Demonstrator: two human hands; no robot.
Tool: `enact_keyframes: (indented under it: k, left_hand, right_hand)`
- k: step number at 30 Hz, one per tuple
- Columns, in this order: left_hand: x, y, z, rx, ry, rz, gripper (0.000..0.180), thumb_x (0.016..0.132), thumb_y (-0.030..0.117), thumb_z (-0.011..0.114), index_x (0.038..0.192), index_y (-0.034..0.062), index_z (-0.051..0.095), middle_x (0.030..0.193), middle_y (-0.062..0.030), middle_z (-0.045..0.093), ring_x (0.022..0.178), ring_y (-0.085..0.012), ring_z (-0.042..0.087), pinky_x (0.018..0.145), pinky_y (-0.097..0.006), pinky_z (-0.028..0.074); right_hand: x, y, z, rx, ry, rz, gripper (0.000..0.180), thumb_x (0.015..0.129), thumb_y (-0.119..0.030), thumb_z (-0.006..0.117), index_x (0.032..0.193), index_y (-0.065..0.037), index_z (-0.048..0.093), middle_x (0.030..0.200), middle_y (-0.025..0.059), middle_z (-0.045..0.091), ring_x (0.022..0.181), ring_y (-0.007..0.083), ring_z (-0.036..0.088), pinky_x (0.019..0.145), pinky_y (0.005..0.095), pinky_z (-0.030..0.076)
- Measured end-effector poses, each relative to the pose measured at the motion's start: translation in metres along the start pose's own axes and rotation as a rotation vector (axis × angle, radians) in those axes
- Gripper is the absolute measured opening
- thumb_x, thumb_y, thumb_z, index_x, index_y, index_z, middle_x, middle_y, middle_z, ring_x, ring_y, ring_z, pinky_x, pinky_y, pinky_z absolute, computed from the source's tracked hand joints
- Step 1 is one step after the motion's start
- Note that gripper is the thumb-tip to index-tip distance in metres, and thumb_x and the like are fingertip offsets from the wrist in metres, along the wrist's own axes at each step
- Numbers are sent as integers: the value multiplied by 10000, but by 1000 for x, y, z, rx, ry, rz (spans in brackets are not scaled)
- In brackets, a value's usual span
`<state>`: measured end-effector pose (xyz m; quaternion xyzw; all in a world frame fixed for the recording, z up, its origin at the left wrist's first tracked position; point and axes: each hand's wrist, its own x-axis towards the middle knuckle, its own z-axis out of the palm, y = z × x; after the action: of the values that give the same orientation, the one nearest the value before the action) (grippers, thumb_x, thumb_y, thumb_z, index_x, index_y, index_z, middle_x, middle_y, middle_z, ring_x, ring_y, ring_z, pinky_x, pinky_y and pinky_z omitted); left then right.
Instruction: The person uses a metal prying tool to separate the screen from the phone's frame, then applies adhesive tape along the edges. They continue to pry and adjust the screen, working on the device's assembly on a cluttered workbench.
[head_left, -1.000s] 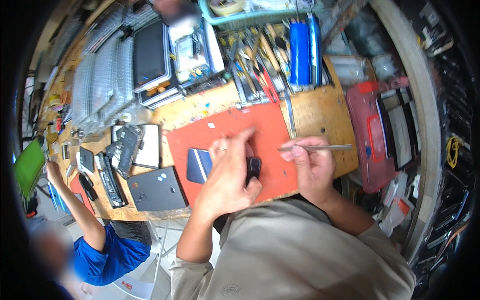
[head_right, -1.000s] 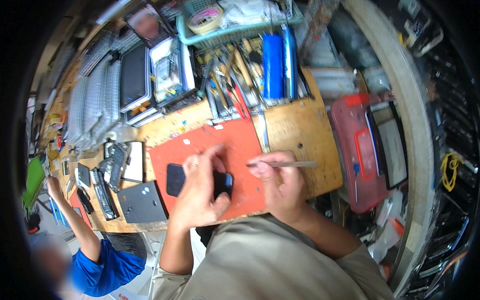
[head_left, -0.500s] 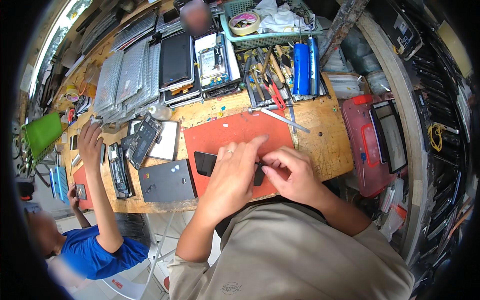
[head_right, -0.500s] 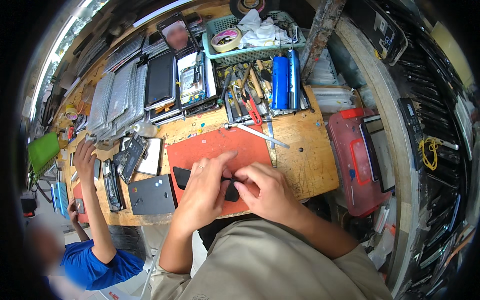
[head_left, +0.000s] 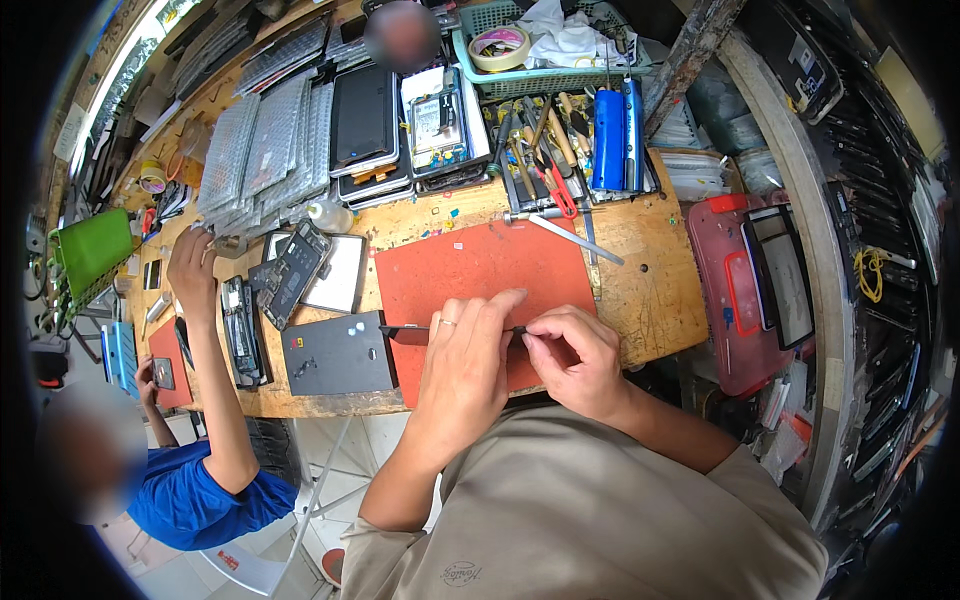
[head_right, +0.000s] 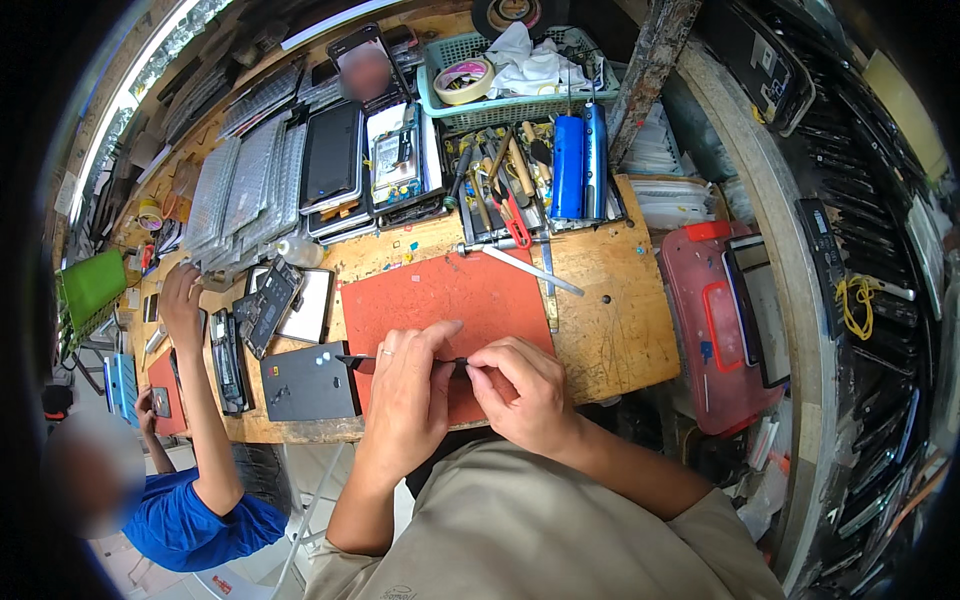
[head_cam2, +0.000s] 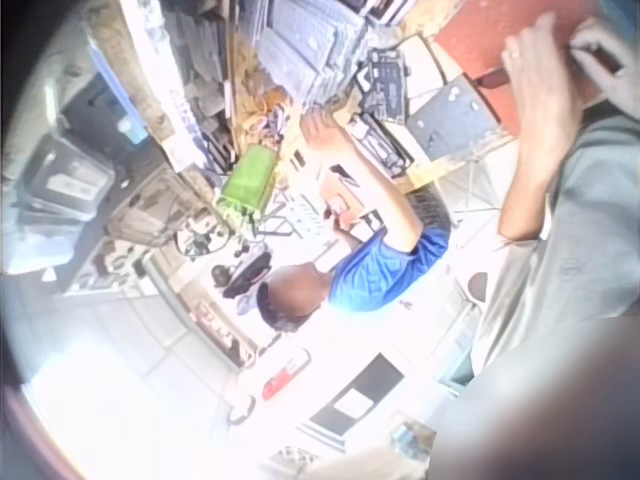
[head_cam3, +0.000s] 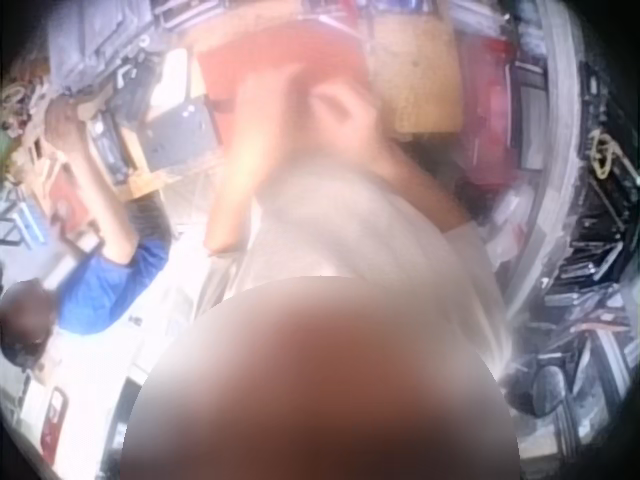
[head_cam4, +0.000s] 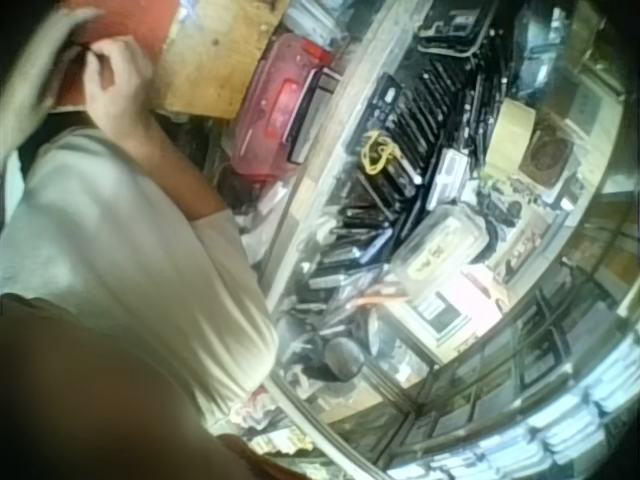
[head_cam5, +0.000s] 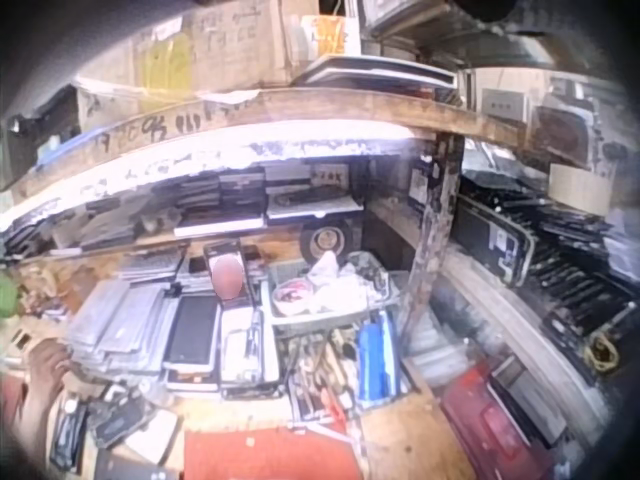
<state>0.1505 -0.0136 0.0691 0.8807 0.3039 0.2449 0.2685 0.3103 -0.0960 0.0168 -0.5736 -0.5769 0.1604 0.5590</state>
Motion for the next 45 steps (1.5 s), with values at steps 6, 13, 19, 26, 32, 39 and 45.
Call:
enact_keyframes:
  k: [6, 13, 19, 26, 32, 39, 45]
  left_hand:
    - [-3, 1, 3, -14, 46, 6, 571, 855, -156, 696, 1382, 53, 632, 1031, -117, 664, 976, -333, 609, 910, -450, 470]
    - [-2, 0, 4, -31, 59, 13, 582, 841, -164, 705, 1375, 57, 636, 1023, -111, 669, 975, -324, 611, 905, -443, 475]
    - [-1, -1, 4, -43, 54, 7, 572, 842, -161, 707, 1366, 58, 640, 1016, -108, 669, 972, -321, 611, 903, -441, 473]
    - [-2, 0, 1, -42, 70, -17, 386, 852, -103, 764, 1205, 37, 696, 1025, -132, 659, 983, -340, 613, 883, -456, 498]
    - [1, 3, -5, 48, 45, 42, 201, 859, -15, 809, 1036, 40, 731, 1028, -135, 685, 988, -341, 642, 864, -435, 508]
    - [1, -5, -17, 0, 9, 64, 141, 897, 26, 790, 1021, 55, 730, 915, -89, 735, 820, -300, 698, 756, -422, 487]
    - [0, -10, -18, -655, 282, -213, 92, 1002, -38, 758, 1069, -6, 704, 1017, -82, 756, 892, -102, 672, 825, -258, 536]
  right_hand:
    - [-1, 0, 0, -20, -4, -20, 236, 840, 97, 797, 1016, -15, 686, 925, 130, 725, 813, 319, 724, 711, 410, 572]
    - [1, 0, 0, 11, -12, 2, 243, 830, 93, 791, 1008, -20, 672, 917, 127, 710, 830, 337, 720, 727, 435, 570]
    - [1, -1, -1, -2, -19, 8, 239, 829, 94, 787, 1003, -22, 671, 913, 127, 708, 827, 336, 719, 725, 433, 569]
    - [0, -1, 0, -2, -14, 5, 235, 834, 91, 789, 1004, -22, 671, 912, 127, 706, 814, 334, 715, 711, 427, 569]
    - [-4, 2, 1, 4, -11, 5, 247, 837, 88, 791, 1025, -20, 672, 934, 125, 715, 825, 321, 722, 722, 416, 578]
    - [-8, -3, 0, 164, -15, 121, 420, 881, 7, 813, 1267, 10, 649, 1081, 148, 744, 937, 270, 748, 855, 390, 614]
    - [18, -15, -17, 222, 36, -7, 403, 891, 1, 799, 1268, 27, 658, 1088, 156, 738, 961, 260, 740, 866, 376, 609]
